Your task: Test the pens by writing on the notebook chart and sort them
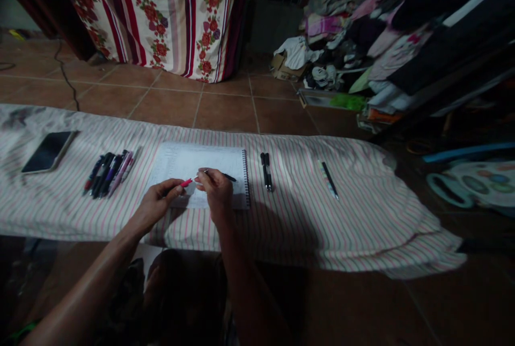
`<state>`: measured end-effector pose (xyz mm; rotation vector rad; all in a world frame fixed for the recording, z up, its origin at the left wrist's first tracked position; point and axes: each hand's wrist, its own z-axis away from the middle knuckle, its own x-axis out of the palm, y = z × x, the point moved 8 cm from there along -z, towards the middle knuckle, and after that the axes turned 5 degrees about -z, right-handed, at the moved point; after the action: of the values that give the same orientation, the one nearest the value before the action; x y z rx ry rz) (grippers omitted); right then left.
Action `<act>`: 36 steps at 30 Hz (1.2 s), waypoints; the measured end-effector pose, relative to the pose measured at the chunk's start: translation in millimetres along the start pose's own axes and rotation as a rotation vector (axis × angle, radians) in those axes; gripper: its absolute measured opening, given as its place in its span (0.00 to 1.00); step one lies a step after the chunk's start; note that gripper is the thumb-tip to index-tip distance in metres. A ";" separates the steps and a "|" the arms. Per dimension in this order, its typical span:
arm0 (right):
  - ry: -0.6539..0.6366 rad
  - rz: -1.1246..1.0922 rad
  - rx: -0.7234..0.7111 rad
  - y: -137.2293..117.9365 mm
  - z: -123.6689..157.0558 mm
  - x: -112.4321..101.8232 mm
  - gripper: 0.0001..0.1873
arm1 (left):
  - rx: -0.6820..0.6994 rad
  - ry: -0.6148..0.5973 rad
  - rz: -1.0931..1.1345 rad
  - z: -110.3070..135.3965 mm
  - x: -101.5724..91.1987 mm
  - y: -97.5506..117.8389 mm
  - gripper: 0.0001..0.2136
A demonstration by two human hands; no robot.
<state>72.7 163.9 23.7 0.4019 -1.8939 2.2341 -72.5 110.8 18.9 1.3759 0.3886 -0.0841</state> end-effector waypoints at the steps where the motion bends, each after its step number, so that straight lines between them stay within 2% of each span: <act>1: -0.006 -0.003 0.008 0.6 0.0 0.3 0.11 | -0.002 0.004 -0.010 -0.1 -0.1 -0.4 0.12; 9: -0.004 0.040 0.017 3.8 0.7 0.9 0.11 | 0.015 0.028 -0.062 -1.3 -2.5 -0.9 0.11; 17: 0.013 0.066 -0.029 0.8 -0.5 -2.3 0.10 | 0.018 -0.012 0.015 -1.6 3.8 -2.0 0.11; 25: -0.009 0.058 -0.049 1.5 -0.1 -0.2 0.10 | 0.028 0.002 0.021 -2.9 1.1 -4.8 0.11; 31: -0.029 0.066 -0.030 3.2 0.2 0.8 0.10 | 0.042 0.024 0.024 -3.3 -0.1 -5.1 0.10; 36: -0.018 0.041 -0.019 5.3 -0.5 2.1 0.10 | 0.054 -0.005 0.014 -2.7 2.2 -3.2 0.09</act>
<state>69.0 163.5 19.4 0.3843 -1.9484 2.2433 -71.9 113.1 14.8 1.4315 0.3751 -0.0873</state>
